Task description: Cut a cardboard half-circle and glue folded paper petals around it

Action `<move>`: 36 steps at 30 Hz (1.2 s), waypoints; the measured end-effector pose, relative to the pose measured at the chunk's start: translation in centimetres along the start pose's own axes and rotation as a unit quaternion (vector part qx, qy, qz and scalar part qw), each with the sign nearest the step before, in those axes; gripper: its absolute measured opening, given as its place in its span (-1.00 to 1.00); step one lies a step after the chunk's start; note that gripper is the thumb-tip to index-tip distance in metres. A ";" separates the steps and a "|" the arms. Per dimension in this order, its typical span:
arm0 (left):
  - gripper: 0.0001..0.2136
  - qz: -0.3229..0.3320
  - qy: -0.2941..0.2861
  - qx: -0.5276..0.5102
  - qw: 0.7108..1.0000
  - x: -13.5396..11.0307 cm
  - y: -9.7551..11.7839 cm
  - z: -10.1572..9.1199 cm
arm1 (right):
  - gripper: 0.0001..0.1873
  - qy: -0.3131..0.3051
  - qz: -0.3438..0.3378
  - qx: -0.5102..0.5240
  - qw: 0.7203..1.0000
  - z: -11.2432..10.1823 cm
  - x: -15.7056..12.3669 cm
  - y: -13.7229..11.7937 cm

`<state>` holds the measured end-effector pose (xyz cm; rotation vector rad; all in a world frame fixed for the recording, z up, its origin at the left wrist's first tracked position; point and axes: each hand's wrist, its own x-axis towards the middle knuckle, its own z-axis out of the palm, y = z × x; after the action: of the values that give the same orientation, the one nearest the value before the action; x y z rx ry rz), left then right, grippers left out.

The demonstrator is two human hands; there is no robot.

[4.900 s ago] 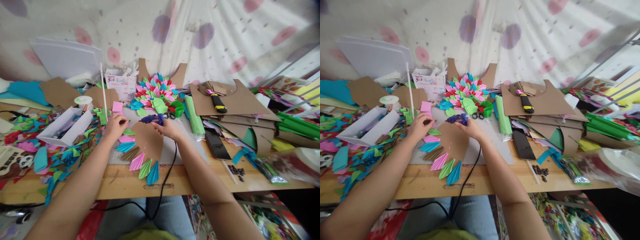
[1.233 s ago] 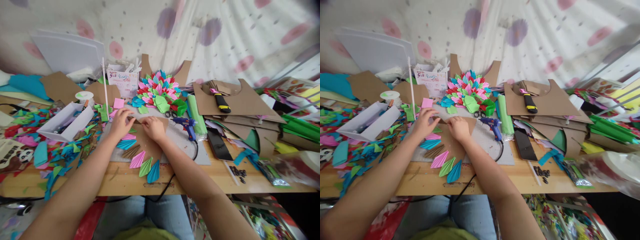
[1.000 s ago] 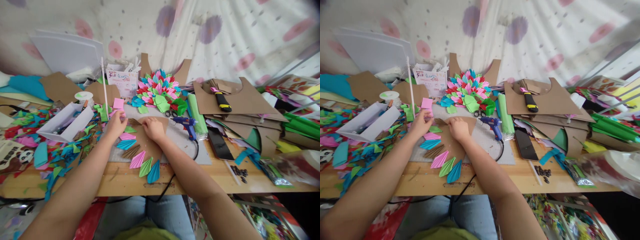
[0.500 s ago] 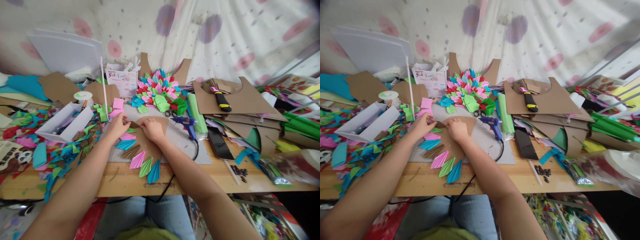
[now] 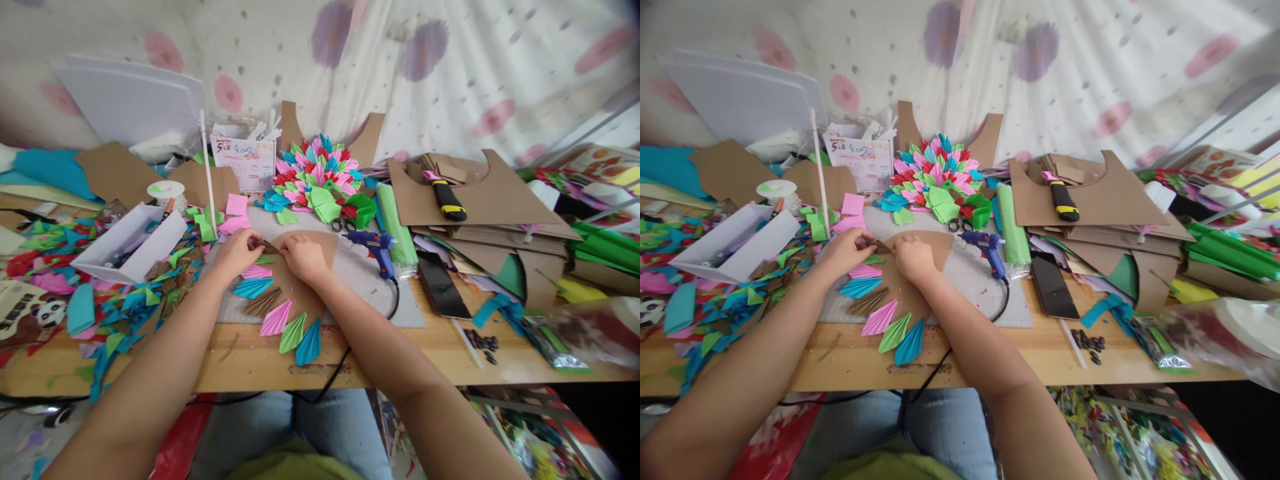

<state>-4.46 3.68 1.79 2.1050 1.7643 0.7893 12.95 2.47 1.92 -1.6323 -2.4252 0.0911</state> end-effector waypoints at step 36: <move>-0.89 0.114 0.002 0.018 0.993 0.8 -1.2 1.0 | -0.79 0.018 -0.010 0.005 1.000 0.2 -0.1 -0.1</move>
<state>-4.82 4.89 0.50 2.3609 1.5675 0.8243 12.85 2.38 1.73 -1.5914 -2.4097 0.0703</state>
